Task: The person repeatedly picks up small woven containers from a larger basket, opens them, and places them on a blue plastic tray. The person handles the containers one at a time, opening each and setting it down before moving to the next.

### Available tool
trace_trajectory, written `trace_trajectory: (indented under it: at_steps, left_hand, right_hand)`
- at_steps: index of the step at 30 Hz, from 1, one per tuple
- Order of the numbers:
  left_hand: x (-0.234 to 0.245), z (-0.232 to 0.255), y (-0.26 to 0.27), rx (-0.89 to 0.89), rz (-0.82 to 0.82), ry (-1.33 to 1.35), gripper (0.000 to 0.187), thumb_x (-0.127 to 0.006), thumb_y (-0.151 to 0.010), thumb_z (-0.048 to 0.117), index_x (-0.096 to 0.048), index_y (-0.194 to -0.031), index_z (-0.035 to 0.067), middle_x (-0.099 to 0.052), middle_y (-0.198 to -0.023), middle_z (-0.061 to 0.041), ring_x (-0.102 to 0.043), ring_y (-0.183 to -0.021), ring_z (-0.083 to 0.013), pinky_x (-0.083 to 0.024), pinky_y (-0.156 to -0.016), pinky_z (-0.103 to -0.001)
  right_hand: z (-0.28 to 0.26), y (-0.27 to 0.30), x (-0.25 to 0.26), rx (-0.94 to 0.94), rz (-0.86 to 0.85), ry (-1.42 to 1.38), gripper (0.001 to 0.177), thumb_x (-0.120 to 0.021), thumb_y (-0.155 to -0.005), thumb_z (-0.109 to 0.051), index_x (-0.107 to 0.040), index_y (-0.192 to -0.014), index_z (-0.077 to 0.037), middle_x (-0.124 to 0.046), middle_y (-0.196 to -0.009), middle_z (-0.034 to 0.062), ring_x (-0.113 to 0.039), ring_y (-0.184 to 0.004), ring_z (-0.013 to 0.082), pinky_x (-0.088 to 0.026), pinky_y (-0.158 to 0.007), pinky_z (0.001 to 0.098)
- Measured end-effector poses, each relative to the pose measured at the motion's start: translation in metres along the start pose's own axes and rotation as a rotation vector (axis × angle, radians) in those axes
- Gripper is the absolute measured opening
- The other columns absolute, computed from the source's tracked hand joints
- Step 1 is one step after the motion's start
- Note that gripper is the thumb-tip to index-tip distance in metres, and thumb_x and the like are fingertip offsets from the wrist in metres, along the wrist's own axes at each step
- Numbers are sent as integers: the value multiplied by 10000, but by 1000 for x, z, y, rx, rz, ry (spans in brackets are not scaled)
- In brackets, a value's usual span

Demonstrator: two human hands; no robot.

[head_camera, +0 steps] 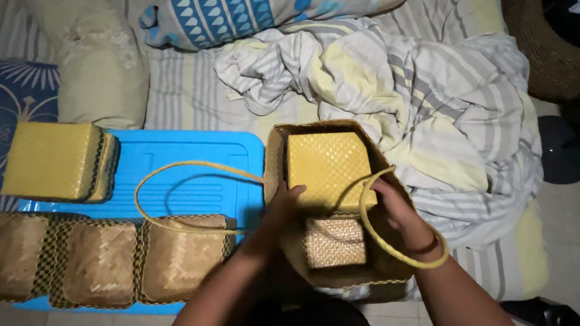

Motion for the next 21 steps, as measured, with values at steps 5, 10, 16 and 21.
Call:
trace_trajectory:
  at_steps: [5, 10, 16, 21]
  left_hand:
    - [5, 25, 12, -82, 84, -254, 408, -559, -747, 252, -538, -1037, -33, -600, -942, -137, -554, -815, -194, -430, -723, -305]
    - [3, 45, 39, 110, 286, 99, 527, -528, -726, 349, -379, -1136, 55, -522, -991, -130, -517, -850, -216, -419, -698, -357]
    - [15, 87, 70, -78, 220, -266, 662, -517, -788, 413, -263, -1255, 18, -419, -1198, -109, -392, -1106, -183, -289, -918, -287]
    - [24, 122, 103, -244, 15, -253, 679, -518, -763, 403, -286, -1264, 7, -418, -1231, -124, -380, -1131, -191, -275, -935, -289]
  right_hand:
    - [-14, 26, -31, -125, 71, -249, 459, -420, -784, -349, -449, -1154, -78, -545, -1063, 93, -490, -967, 268, -412, -776, 402]
    - [-25, 38, -56, 25, 70, -187, 453, -463, -779, -337, -418, -1179, -130, -511, -1117, 49, -474, -1011, 218, -400, -821, 361]
    - [-18, 42, -58, 135, 244, -33, 464, -452, -782, -354, -436, -1196, -142, -509, -1152, 32, -463, -1037, 176, -370, -829, 338]
    - [1, 32, -71, 320, 134, -276, 527, -525, -770, -379, -416, -1199, -93, -483, -1142, 78, -462, -1030, 215, -360, -887, 380]
Point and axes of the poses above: each hand's wrist, its own y-axis away from the middle knuckle, its own x-axis out of the back of the hand, z = x × y, the point moved 3 cm from there along -y, towards the middle knuckle
